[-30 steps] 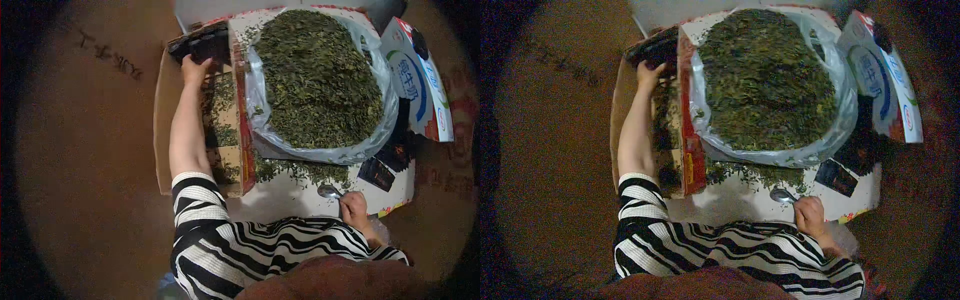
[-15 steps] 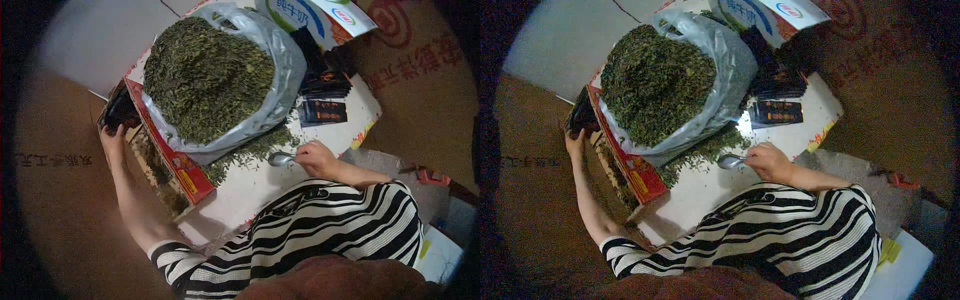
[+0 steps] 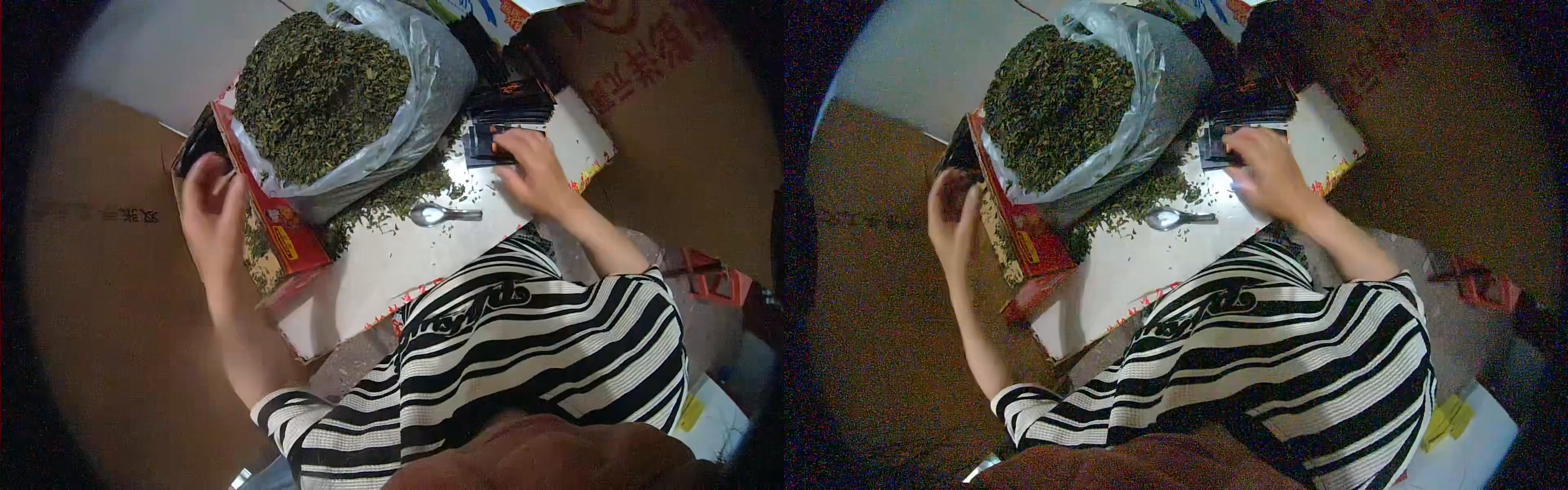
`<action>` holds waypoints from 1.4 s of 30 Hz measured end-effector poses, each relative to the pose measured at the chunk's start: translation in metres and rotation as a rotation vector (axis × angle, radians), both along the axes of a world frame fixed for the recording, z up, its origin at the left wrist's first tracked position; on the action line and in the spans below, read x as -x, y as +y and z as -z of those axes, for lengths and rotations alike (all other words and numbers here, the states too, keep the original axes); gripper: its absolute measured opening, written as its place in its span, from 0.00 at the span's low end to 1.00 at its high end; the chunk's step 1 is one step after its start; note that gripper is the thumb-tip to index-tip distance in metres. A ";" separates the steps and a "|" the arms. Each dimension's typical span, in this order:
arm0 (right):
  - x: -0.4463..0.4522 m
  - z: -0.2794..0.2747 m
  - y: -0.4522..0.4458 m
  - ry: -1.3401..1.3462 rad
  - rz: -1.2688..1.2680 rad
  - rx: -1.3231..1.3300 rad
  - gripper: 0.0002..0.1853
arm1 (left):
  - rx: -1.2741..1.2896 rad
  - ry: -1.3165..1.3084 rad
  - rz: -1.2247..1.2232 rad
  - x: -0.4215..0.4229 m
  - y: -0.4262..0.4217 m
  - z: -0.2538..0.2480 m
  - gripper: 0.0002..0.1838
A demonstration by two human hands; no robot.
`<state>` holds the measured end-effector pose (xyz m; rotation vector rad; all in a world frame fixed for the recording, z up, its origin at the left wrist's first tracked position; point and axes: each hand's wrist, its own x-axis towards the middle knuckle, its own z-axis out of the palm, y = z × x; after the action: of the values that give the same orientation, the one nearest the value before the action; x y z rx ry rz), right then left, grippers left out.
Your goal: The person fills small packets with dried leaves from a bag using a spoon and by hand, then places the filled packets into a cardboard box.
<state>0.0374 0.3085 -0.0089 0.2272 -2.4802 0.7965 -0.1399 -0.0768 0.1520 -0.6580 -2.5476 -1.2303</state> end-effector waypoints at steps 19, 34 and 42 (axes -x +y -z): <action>-0.001 -0.011 0.001 -0.236 0.121 0.062 0.40 | -0.027 -0.502 0.434 -0.138 0.130 0.120 0.28; -0.004 -0.028 -0.083 -0.290 -0.361 0.361 0.38 | -0.468 -0.749 0.208 -0.146 0.093 0.114 0.39; -0.010 -0.019 -0.073 -0.290 -0.265 -0.180 0.30 | -0.037 -0.259 -0.091 -0.134 0.054 0.132 0.36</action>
<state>0.0472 0.2357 0.0096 0.5496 -2.8394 0.7553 -0.0062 -0.0230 0.0204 -0.3919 -2.7176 -1.4087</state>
